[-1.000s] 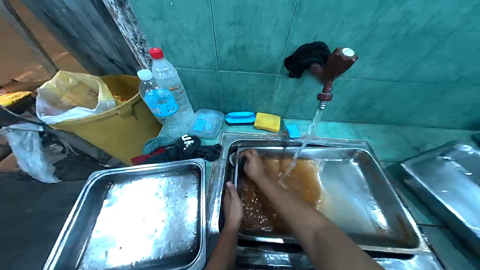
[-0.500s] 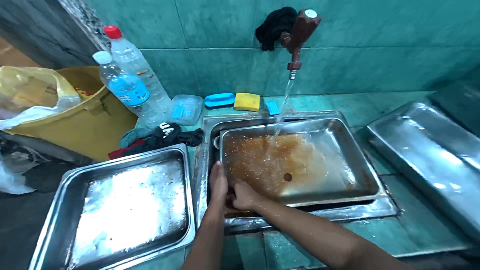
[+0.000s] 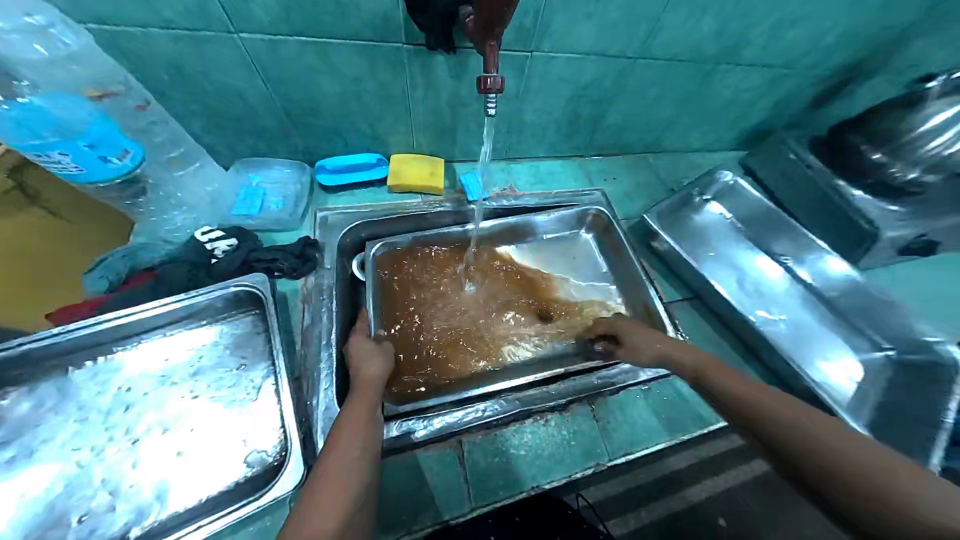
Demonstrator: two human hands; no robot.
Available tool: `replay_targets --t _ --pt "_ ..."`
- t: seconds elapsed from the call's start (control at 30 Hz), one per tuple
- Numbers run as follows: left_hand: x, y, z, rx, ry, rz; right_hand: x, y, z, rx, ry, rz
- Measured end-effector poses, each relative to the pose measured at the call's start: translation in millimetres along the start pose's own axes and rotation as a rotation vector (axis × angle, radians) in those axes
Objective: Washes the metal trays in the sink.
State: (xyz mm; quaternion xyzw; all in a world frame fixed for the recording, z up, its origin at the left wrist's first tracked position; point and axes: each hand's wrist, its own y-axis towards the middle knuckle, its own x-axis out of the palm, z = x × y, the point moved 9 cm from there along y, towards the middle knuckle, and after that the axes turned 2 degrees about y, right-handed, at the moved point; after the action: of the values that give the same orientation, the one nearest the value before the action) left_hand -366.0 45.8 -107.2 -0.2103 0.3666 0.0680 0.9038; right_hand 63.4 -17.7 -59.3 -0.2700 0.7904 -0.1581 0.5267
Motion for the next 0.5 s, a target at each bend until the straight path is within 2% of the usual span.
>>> replay_targets --t 0.07,0.13,0.2,0.27,0.37,0.43,0.5 --pt "0 1 1 -0.01 0.019 -0.004 -7 -11 17 0.023 0.005 0.031" --pt "0 2 1 -0.011 0.042 -0.006 4 -2 -2 0.005 0.017 0.032" --pt "1 2 3 0.001 0.058 -0.005 32 23 -62 -0.1 0.051 0.024" --pt "1 3 1 0.003 0.055 0.001 67 54 -145 -0.201 0.092 0.001" --pt "0 2 1 0.009 0.067 -0.008 104 84 -243 -0.283 0.109 -0.105" --pt "-1 -1 5 0.031 0.1 -0.011 108 85 -255 -0.315 0.091 -0.137" --pt "-2 -2 7 0.046 0.125 -0.008 90 70 -223 -0.319 0.084 -0.1"
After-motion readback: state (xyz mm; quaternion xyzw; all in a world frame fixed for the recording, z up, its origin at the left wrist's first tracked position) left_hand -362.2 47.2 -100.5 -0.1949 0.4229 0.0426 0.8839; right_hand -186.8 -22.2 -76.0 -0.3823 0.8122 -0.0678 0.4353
